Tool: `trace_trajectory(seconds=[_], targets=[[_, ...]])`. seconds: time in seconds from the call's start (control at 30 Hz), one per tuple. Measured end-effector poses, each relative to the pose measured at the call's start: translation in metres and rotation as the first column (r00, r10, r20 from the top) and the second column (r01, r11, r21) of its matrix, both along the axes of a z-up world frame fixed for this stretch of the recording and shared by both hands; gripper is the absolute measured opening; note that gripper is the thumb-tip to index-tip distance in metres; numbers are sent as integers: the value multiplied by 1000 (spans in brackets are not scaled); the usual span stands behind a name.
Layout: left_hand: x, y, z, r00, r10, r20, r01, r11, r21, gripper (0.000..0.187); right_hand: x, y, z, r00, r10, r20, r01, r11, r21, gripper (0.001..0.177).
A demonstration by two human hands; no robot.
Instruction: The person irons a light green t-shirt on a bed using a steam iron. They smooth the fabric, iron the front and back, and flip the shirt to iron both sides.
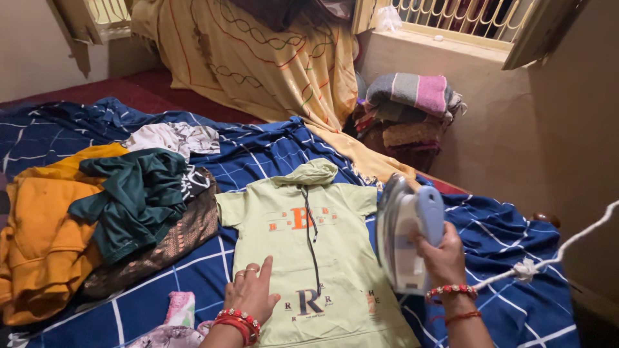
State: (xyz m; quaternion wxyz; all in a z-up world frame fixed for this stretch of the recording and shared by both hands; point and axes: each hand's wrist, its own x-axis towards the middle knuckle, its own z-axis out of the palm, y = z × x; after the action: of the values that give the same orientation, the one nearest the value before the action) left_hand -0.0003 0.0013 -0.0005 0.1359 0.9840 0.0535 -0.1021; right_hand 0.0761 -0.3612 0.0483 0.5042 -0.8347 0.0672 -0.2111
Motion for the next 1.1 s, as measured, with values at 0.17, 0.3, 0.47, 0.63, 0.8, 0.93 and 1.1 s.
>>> trace_trajectory(seconds=[0.17, 0.3, 0.47, 0.63, 0.8, 0.93, 1.1], targets=[[-1, -4, 3, 999, 2, 45, -1, 1000, -28, 87, -5, 21, 8, 960, 159, -232, -153, 987, 42, 42], [-7, -3, 8, 1000, 1, 30, -1, 1000, -28, 86, -13, 43, -7, 879, 143, -455, -226, 965, -133, 43], [-6, -4, 20, 998, -7, -65, 3, 998, -55, 86, -23, 67, -20, 843, 31, -537, -266, 892, -367, 53], [0, -10, 31, 991, -70, -116, 64, 996, -58, 84, -20, 85, -17, 864, -60, -500, -214, 855, -472, 60], [14, -9, 24, 996, -86, -17, 84, 994, -67, 86, 2, 101, -17, 846, -146, -513, -201, 803, -560, 65], [27, -6, 21, 998, -64, 16, 65, 994, -87, 86, 32, 117, -20, 856, -192, -480, -156, 790, -593, 65], [37, -3, 21, 998, -57, -12, 56, 994, -92, 87, 75, 143, -14, 849, -216, -483, -125, 806, -579, 64]])
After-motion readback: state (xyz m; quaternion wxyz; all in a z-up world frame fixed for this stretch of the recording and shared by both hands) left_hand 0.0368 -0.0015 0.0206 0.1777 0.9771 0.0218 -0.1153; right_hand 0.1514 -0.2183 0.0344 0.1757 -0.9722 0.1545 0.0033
